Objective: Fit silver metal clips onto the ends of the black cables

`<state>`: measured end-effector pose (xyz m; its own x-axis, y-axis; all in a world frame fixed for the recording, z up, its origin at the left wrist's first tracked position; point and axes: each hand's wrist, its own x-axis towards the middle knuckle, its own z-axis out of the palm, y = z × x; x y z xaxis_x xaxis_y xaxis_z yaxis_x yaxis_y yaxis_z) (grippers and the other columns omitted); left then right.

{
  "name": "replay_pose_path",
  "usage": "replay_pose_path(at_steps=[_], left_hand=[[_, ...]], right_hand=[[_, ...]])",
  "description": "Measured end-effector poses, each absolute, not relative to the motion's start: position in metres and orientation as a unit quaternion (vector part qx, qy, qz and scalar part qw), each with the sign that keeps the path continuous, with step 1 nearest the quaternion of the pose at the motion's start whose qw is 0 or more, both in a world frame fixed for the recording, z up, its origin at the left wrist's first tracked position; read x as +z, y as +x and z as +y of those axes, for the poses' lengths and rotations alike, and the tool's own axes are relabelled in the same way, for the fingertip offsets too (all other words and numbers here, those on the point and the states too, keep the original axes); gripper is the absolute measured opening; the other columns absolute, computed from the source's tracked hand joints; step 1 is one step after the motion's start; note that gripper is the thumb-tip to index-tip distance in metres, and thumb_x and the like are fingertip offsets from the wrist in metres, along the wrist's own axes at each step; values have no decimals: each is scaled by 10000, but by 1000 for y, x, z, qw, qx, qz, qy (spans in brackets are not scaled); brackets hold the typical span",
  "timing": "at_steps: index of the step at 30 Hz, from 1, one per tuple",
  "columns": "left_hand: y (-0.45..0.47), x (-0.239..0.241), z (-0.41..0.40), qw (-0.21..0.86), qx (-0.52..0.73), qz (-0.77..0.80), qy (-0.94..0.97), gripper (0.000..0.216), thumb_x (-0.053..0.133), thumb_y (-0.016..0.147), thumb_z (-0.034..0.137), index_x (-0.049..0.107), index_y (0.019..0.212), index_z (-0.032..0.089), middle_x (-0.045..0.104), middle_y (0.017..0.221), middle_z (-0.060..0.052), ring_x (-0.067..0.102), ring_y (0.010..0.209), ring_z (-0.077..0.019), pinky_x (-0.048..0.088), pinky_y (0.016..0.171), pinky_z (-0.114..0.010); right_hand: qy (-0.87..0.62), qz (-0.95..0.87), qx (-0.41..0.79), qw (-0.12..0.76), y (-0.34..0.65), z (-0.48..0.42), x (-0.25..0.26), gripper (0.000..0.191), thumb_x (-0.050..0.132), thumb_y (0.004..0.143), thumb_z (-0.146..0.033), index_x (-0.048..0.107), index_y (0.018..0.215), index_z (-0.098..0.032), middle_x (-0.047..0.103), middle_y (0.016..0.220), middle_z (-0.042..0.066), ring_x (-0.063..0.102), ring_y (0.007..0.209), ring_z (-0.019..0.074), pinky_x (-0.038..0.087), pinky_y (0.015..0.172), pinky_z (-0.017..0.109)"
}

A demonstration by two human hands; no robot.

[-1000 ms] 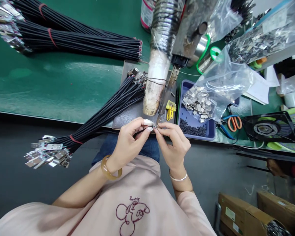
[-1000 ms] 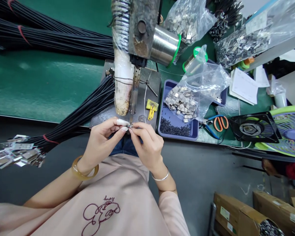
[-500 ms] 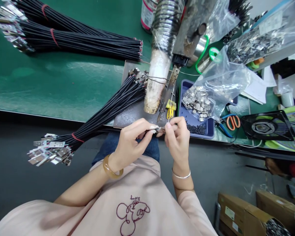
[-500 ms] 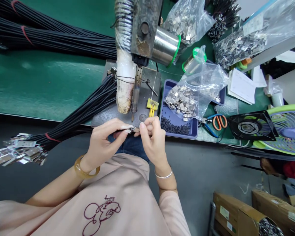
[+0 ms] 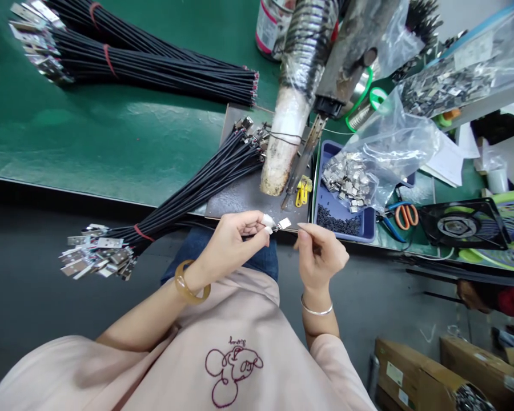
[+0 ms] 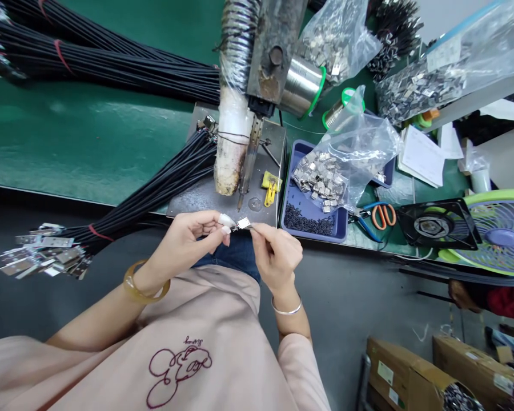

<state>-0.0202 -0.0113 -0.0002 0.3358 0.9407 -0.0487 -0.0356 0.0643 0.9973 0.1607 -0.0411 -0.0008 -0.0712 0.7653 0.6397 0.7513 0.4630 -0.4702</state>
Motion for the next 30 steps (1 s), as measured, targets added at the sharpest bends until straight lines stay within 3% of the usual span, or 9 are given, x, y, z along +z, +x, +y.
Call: replay_pose_path(at_steps=[6, 11, 13, 16, 19, 22, 25, 28, 30], left_hand=[[-18, -4, -11, 598, 413, 398, 560, 109, 564, 838, 134, 659, 785, 129, 641, 647, 19, 538, 547, -68, 457, 548, -178], [-23, -1, -8, 619, 398, 375, 563, 109, 591, 843, 157, 645, 753, 128, 592, 620, 25, 509, 564, -71, 425, 558, -183], [-25, 0, -6, 645, 396, 363, 544, 125, 607, 853, 186, 648, 748, 131, 566, 604, 34, 476, 547, -65, 405, 538, -181], [-26, -1, -3, 675, 384, 360, 517, 124, 658, 838, 221, 664, 752, 131, 568, 611, 31, 475, 552, -68, 409, 535, -183], [-23, -5, -1, 679, 378, 367, 511, 131, 701, 811, 235, 678, 744, 125, 613, 650, 10, 514, 585, -74, 432, 568, -186], [-20, -7, 1, 675, 381, 369, 513, 141, 705, 810, 248, 685, 744, 125, 638, 675, -3, 542, 612, -80, 456, 606, -192], [-19, -7, 2, 670, 384, 364, 520, 134, 693, 818, 244, 686, 749, 129, 627, 664, 5, 527, 602, -77, 449, 599, -193], [-19, -6, 3, 661, 397, 368, 520, 108, 672, 817, 222, 681, 761, 130, 597, 631, 21, 499, 579, -72, 428, 574, -190], [-18, -6, 2, 654, 409, 382, 509, 96, 666, 806, 212, 667, 757, 129, 578, 617, 28, 492, 570, -70, 417, 563, -187]], right_hand=[[-505, -789, -9, 350, 151, -41, 4, 23, 659, 932, -194, 664, 950, -208, 581, 556, -67, 485, 468, 71, 397, 543, 233], [-563, -681, 252, 395, 151, -44, -2, 177, 578, 979, -313, 634, 844, -214, 475, 550, -82, 375, 422, 58, 298, 434, 209], [-579, -626, 296, 430, 162, -43, 1, 228, 565, 983, -380, 638, 838, -220, 438, 527, -89, 360, 412, 66, 271, 419, 212], [-658, -568, 175, 463, 193, -29, 10, 268, 543, 986, -420, 669, 871, -212, 495, 549, -63, 429, 456, 91, 310, 471, 239], [-727, -598, 76, 328, 232, -6, 14, 253, 625, 916, -410, 680, 793, -196, 616, 679, -11, 462, 532, 103, 355, 570, 277], [-731, -631, 109, 235, 260, 15, 11, 168, 662, 857, -353, 719, 859, -194, 705, 805, 16, 433, 543, 103, 364, 615, 290], [-716, -646, 163, 210, 268, 24, 9, 150, 662, 836, -325, 716, 868, -189, 718, 825, 18, 390, 523, 93, 344, 594, 282], [-712, -653, 145, 214, 260, 21, 12, 124, 672, 837, -305, 682, 795, -189, 671, 741, -6, 366, 507, 81, 302, 561, 271], [-716, -632, 116, 271, 245, 12, 16, 136, 668, 861, -318, 673, 806, -193, 623, 678, -25, 325, 482, 74, 257, 522, 267]])
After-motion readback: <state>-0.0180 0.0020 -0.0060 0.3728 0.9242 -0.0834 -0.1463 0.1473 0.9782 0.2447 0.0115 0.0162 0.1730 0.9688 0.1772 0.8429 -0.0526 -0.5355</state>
